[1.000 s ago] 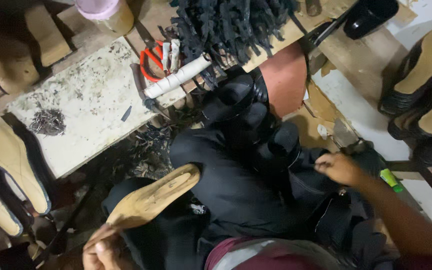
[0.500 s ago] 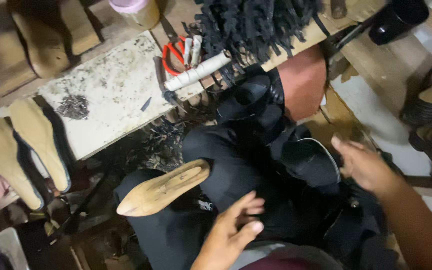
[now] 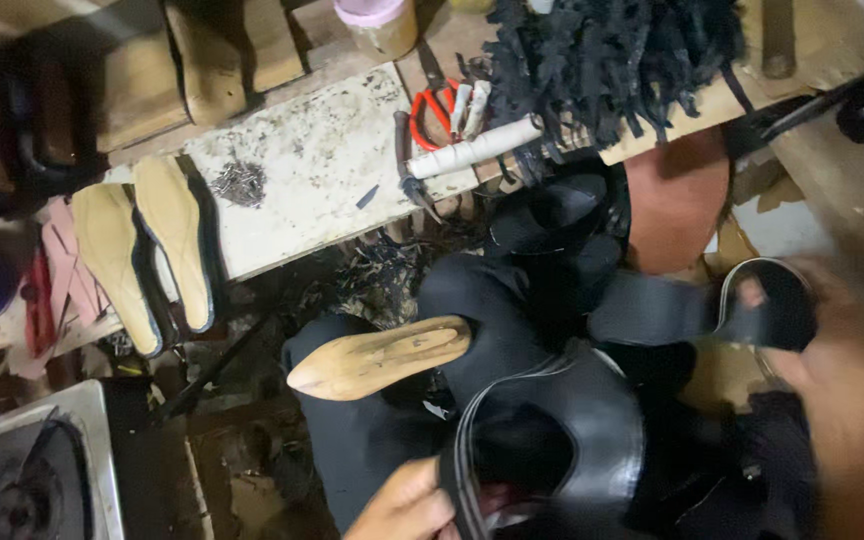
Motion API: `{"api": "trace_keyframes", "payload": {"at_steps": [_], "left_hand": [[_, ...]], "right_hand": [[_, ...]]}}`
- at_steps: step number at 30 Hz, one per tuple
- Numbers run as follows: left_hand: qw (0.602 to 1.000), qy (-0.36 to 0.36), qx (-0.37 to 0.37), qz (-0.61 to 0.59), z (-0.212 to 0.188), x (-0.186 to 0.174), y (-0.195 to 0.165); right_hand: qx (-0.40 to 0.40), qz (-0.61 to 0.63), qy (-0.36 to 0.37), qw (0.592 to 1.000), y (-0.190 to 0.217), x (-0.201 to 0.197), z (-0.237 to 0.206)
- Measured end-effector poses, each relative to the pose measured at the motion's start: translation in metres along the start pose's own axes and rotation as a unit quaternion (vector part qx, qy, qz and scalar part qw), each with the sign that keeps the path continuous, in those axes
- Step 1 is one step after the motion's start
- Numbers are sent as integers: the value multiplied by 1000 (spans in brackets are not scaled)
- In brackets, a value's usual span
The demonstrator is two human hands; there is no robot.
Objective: The person applies glue from a can onto a black rubber shoe sole, holds the sole over a gas burner to heat it, then fits the sole onto a shoe upper on their lap and presses it in place. They then use a hammer and a hand tool to tap and trim the joined sole edge.
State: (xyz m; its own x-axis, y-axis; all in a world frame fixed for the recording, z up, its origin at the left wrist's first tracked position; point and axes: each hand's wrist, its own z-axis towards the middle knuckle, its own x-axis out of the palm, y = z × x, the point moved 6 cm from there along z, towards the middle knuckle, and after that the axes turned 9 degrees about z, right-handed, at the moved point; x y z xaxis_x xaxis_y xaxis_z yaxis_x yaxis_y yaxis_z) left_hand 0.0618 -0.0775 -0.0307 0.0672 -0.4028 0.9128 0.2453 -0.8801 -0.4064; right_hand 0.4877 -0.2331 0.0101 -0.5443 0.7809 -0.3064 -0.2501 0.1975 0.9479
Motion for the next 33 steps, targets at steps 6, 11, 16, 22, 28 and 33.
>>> {"api": "trace_keyframes", "payload": {"at_steps": [6, 11, 16, 22, 28, 33], "left_hand": [[921, -25, 121, 369, -68, 19, -79], [825, -85, 180, 529, -105, 30, -110], [773, -138, 189, 590, -125, 24, -112], [735, -204, 141, 631, -103, 22, -90], [781, -275, 32, 559, -47, 38, -68], [797, -212, 25, 565, -4, 76, -73]], "right_hand": [[18, 16, -37, 999, 6, 45, 11], [-196, -238, 146, 940, 27, 145, -25], [-204, -310, 157, 915, 23, 159, -36], [-49, -179, 138, 973, 22, 157, -56], [-358, 24, 313, 880, 124, 188, -120], [-546, -12, 342, 765, 189, 214, -154]]}}
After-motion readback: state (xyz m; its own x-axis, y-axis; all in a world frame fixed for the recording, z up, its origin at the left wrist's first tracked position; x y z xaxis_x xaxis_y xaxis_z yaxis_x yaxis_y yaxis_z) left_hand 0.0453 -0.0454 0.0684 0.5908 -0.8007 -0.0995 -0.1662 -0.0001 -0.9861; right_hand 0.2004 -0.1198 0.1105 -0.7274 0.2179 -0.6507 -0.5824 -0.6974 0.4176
